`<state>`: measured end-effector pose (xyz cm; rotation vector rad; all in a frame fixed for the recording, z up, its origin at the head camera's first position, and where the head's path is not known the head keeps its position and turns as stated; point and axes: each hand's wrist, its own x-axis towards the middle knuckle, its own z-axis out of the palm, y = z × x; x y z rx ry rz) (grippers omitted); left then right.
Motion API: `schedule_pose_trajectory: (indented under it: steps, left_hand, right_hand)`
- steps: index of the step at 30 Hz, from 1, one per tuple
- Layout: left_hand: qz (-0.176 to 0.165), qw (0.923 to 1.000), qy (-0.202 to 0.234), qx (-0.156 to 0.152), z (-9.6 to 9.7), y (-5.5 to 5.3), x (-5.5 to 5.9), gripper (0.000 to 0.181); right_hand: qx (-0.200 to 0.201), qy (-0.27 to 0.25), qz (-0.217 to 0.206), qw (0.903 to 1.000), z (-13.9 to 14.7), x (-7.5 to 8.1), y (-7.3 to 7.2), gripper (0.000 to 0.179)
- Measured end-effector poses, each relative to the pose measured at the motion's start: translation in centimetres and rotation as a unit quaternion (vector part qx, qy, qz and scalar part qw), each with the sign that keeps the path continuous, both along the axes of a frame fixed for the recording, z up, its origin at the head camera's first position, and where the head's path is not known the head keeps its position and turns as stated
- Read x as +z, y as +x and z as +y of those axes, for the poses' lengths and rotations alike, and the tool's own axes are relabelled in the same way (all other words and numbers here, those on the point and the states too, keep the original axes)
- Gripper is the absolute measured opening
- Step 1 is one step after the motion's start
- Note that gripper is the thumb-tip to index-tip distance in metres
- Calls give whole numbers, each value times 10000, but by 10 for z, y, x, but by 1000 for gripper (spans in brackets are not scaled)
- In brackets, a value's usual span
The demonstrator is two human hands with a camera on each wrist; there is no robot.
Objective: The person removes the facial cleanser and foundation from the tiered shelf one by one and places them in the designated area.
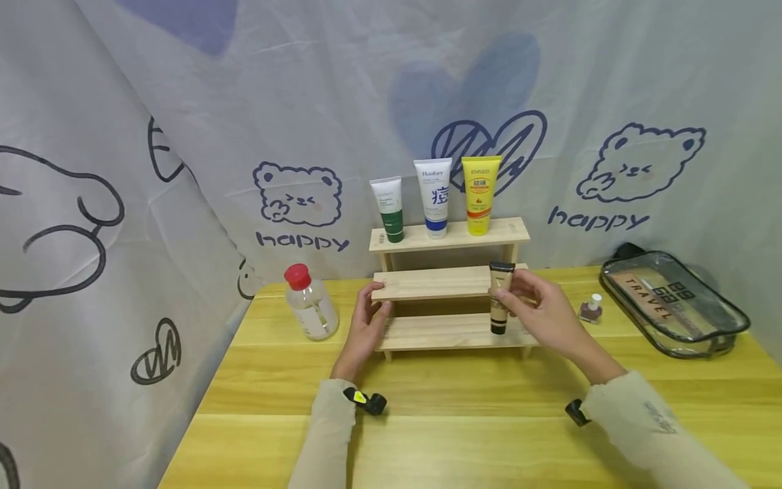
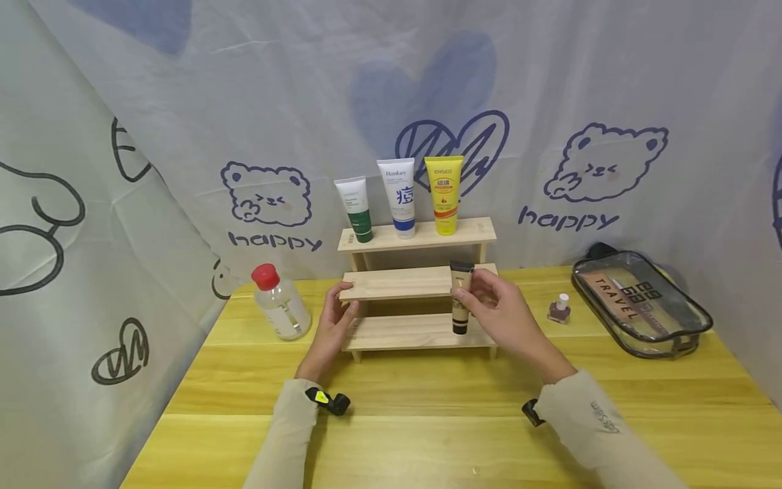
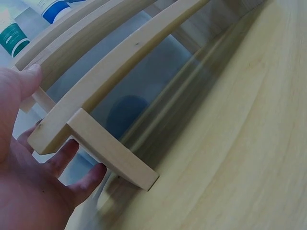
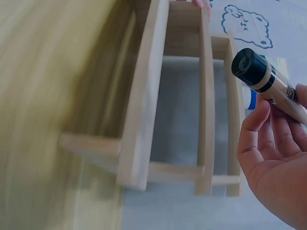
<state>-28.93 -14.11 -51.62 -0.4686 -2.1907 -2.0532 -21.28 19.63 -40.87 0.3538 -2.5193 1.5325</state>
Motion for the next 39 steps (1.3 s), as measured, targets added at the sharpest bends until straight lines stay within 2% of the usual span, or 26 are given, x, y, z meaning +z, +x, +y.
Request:
schedule_pose_trajectory:
  steps: [7, 15, 21, 26, 31, 39]
  left_hand:
    - [-90, 9999, -43, 11, 0, 2, 2, 44]
    - [-111, 9999, -22, 4, -1, 1, 2, 44]
    - [-176, 9998, -27, 55, -1, 1, 1, 44]
    - [-210, 9998, 10, 28, -1, 1, 1, 44]
    - [-202, 9998, -13, 15, 0, 1, 1, 44]
    - [-158, 9999, -27, -12, 2, 1, 1, 43]
  right_hand:
    - [-85, 285, 73, 9995, 25, -9, 9, 20]
    - [-464, 266, 349, 9980, 44, -9, 11, 22]
    - [-714, 426, 293, 9961, 56, -11, 12, 24]
    - [-732, 568, 290, 9953, 63, -18, 13, 24]
    - [-794, 634, 134, 9947, 73, -27, 14, 28]
    - [-1126, 755, -307, 9903, 89, -46, 13, 43]
